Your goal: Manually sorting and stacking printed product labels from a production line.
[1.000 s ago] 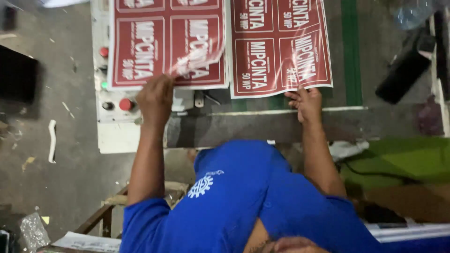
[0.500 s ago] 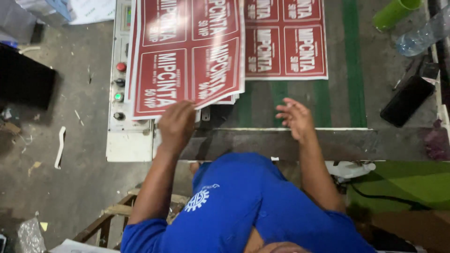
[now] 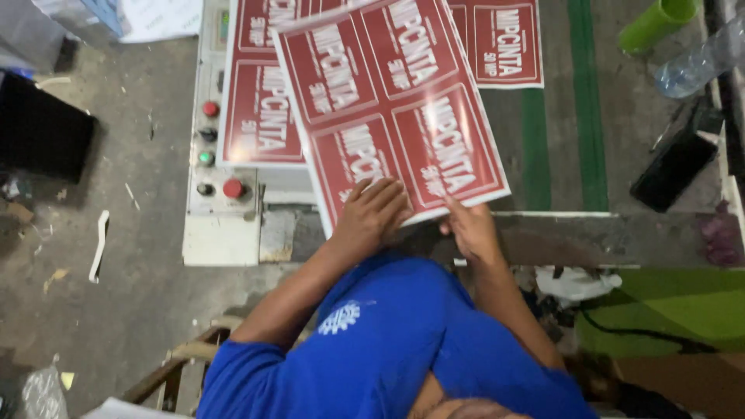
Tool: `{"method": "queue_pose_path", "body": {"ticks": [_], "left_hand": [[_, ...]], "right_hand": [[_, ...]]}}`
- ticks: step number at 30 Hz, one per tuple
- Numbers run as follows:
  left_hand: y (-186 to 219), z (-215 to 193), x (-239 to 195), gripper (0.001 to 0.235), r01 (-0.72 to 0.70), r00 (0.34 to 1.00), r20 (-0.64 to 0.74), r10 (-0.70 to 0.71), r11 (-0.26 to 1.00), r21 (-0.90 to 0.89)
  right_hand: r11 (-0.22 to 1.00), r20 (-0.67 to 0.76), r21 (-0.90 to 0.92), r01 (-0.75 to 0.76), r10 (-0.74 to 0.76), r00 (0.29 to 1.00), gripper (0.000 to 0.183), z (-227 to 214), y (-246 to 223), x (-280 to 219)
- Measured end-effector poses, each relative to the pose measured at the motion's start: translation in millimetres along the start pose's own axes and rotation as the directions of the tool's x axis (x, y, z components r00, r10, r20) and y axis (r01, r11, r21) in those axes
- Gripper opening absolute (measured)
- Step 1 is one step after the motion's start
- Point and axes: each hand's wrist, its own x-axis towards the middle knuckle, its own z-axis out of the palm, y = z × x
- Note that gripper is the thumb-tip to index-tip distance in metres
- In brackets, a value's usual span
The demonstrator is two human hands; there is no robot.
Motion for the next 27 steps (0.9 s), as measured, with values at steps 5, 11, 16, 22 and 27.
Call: {"method": "queue_pose_path", "body": {"ticks": [5,11,16,22,27], "left_hand": [[-84.4,-0.4,-32.7,0.021,0.196,0.977,0.062,-0.205,0.973,0.123],[-111.7,-34.7,-20.9,0.051,0.148,0.979,0.089,-0.185,0.936,0.319],[-114.7,-37.7,-25.1,0.029,0.13,0.962,0.19,-0.197,0.939,0.317],[-115.6,-42.1,-27.6,0.016,0.186,0.949,0.205,-0.238,0.952,0.242],[-112.5,-59.8,-15.6,0.014,0.075,0.973,0.194,-0.122,0.969,0.234]], "right_hand": [[1.0,-0.214,0.013,-0.014,0.017,0.977,0.017,-76.8,0.3,-17.5],[0.998,-0.379,-0.048,0.033,-0.049,0.924,0.012,-126.9,-24.7,-41.9],[0.999,-0.429,-0.038,0.019,-0.033,0.903,0.014,-152.1,-24.9,-57.0],[0.998,-0.376,-0.068,0.015,-0.04,0.926,0.029,-132.8,-15.2,-48.0],[0.997,-0.266,-0.067,-0.036,0.017,0.964,0.028,-135.2,0.1,0.9]]}}
